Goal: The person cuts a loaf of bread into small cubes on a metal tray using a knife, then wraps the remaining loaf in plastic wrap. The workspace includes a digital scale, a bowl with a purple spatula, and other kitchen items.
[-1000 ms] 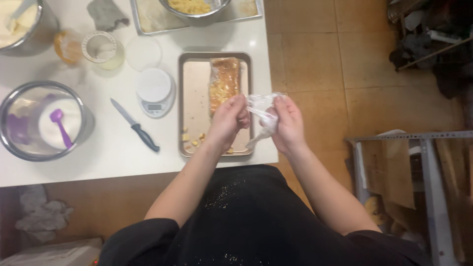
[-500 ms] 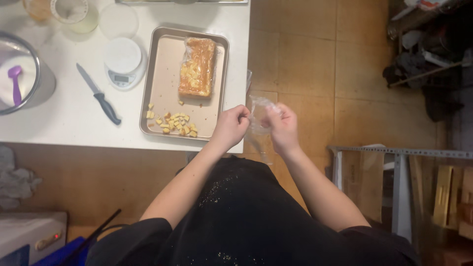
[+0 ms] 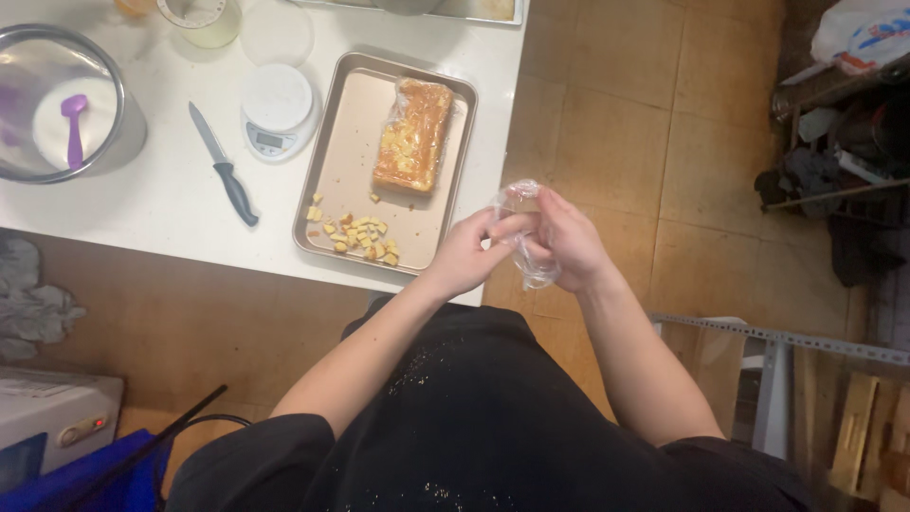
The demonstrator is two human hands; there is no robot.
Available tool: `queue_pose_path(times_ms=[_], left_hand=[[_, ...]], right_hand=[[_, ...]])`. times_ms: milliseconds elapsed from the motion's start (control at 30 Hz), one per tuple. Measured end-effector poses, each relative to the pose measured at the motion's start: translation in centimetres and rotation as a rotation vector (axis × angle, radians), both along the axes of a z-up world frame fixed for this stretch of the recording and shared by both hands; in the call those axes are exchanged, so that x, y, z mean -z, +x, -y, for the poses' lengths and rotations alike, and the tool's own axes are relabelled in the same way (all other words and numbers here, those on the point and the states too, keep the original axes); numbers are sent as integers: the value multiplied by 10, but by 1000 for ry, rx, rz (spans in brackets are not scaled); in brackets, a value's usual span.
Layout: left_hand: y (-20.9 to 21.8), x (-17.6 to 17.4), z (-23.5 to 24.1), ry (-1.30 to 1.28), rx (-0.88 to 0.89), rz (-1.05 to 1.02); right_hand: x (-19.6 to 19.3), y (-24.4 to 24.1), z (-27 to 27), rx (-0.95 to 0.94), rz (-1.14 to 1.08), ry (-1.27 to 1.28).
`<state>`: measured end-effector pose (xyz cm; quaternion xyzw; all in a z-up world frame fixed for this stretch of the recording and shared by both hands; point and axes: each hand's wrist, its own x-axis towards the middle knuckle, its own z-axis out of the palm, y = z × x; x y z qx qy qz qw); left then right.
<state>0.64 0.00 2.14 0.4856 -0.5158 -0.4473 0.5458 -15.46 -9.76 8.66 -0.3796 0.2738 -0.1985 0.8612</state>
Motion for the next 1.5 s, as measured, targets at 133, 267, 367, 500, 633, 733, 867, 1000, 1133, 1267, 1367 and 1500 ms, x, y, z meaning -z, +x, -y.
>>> queue_pose_path(times_ms=[133, 267, 367, 500, 633, 733, 867, 1000, 1133, 1267, 1367, 1500], left_hand=[[24, 11, 0, 115, -34, -382], [71, 6, 6, 162, 12, -906], [94, -13, 10, 238, 108, -501], [107, -26, 17, 132, 254, -291], [139, -17, 28, 322, 114, -667], [163, -13, 30, 367, 149, -919], [210, -17, 36, 674, 74, -857], [267, -17, 29, 718, 285, -712], [298, -6, 20, 677, 475, -912], [302, 4, 16, 626, 451, -1051], [309, 9, 10, 562, 403, -1249], [326, 11, 7, 488, 344, -1309]], right_hand=[[-14, 19, -1, -64, 6, 75], [-25, 42, 3, -49, 167, 128], [-22, 60, 6, -24, -9, -44], [-1, 86, 2, 92, -152, -71], [22, 110, 6, 263, -281, -170], [29, 118, 7, 233, -255, -7], [32, 132, 15, 52, -321, -127], [27, 137, 16, -277, -346, -285], [30, 152, 12, -404, -662, -455], [36, 155, 14, -412, -798, -535], [40, 144, 17, -304, -758, -604], [40, 141, 20, -6, -292, -510]])
